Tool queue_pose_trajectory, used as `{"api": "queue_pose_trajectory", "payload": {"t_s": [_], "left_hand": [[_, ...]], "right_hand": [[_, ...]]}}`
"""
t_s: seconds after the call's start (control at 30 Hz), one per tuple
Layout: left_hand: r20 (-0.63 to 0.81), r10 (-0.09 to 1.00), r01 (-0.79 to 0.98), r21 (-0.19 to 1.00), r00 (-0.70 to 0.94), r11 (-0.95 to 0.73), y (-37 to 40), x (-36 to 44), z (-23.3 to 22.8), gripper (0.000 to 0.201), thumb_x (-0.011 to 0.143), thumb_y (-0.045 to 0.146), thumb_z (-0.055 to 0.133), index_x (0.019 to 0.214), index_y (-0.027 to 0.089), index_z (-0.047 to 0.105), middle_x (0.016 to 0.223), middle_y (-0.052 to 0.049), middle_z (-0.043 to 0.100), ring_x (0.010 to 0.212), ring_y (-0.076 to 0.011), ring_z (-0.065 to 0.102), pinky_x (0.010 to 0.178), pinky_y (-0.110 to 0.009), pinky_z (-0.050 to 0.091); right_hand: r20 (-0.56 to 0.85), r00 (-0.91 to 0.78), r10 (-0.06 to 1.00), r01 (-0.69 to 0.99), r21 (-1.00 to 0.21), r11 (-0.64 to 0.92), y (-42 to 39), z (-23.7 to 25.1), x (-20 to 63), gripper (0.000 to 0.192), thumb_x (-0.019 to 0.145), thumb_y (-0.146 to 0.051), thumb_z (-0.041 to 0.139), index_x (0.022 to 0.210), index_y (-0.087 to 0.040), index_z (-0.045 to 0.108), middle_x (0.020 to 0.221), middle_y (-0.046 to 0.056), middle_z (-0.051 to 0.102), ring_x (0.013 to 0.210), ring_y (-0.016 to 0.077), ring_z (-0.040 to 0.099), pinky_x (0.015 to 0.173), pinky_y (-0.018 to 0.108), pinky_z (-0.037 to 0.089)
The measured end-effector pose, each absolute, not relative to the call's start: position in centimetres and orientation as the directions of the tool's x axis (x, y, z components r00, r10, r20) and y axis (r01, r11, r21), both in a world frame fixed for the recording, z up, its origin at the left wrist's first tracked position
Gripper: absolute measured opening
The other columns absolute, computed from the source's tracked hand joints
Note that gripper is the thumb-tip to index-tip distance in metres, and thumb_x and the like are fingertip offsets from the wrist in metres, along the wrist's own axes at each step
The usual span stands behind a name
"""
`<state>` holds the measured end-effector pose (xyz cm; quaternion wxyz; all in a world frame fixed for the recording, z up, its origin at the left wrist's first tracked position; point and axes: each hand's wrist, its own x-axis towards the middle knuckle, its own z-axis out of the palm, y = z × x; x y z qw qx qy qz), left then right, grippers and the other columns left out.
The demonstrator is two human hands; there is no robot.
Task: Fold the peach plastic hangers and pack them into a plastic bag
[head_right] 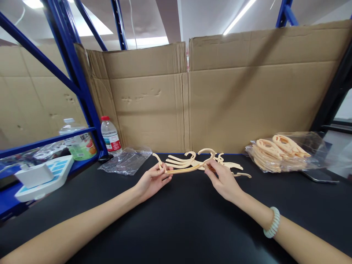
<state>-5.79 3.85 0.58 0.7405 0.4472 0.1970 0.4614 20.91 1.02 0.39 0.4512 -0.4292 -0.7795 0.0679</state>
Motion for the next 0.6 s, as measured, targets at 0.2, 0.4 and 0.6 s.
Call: {"api": "queue_pose_trajectory", "payload": {"t_s": [0.2, 0.4, 0.6], "left_hand": [[0.132, 0.862, -0.516, 0.841, 0.49, 0.164, 3.9, -5.66, 0.46, 0.016, 0.077, 0.015, 0.067, 0.073, 0.015, 0.051, 0.084, -0.004, 0.061, 0.077, -0.0131, 0.061, 0.077, -0.025, 0.049], [0.089, 0.91, -0.523, 0.839, 0.404, 0.149, 3.93, -5.33, 0.16, 0.016, 0.076, 0.01, 0.065, 0.07, 0.014, 0.051, 0.083, -0.005, 0.063, 0.077, -0.0126, 0.062, 0.08, -0.026, 0.05], [0.072, 0.939, -0.518, 0.847, 0.335, 0.12, 3.84, -4.98, 0.16, 0.016, 0.075, 0.004, 0.063, 0.07, 0.014, 0.051, 0.078, -0.004, 0.064, 0.073, -0.011, 0.061, 0.078, -0.025, 0.051]], "right_hand": [[0.712, -0.216, 0.668, 0.65, -0.405, 0.643, 1.07, -0.16, 20.99, 0.009, 0.091, -0.026, 0.045, 0.089, -0.021, 0.053, 0.084, 0.004, 0.063, 0.077, 0.0207, 0.061, 0.071, 0.033, 0.048], [0.814, -0.223, 0.537, 0.675, -0.269, 0.687, 1.03, -0.46, 21.0, 0.009, 0.091, -0.022, 0.048, 0.094, -0.021, 0.056, 0.09, 0.005, 0.066, 0.083, 0.0216, 0.063, 0.076, 0.034, 0.049], [0.823, -0.262, 0.505, 0.671, -0.221, 0.708, 0.8, -0.62, 21.1, 0.011, 0.091, -0.02, 0.048, 0.097, -0.021, 0.057, 0.095, 0.005, 0.066, 0.085, 0.0204, 0.063, 0.077, 0.032, 0.05]]}}
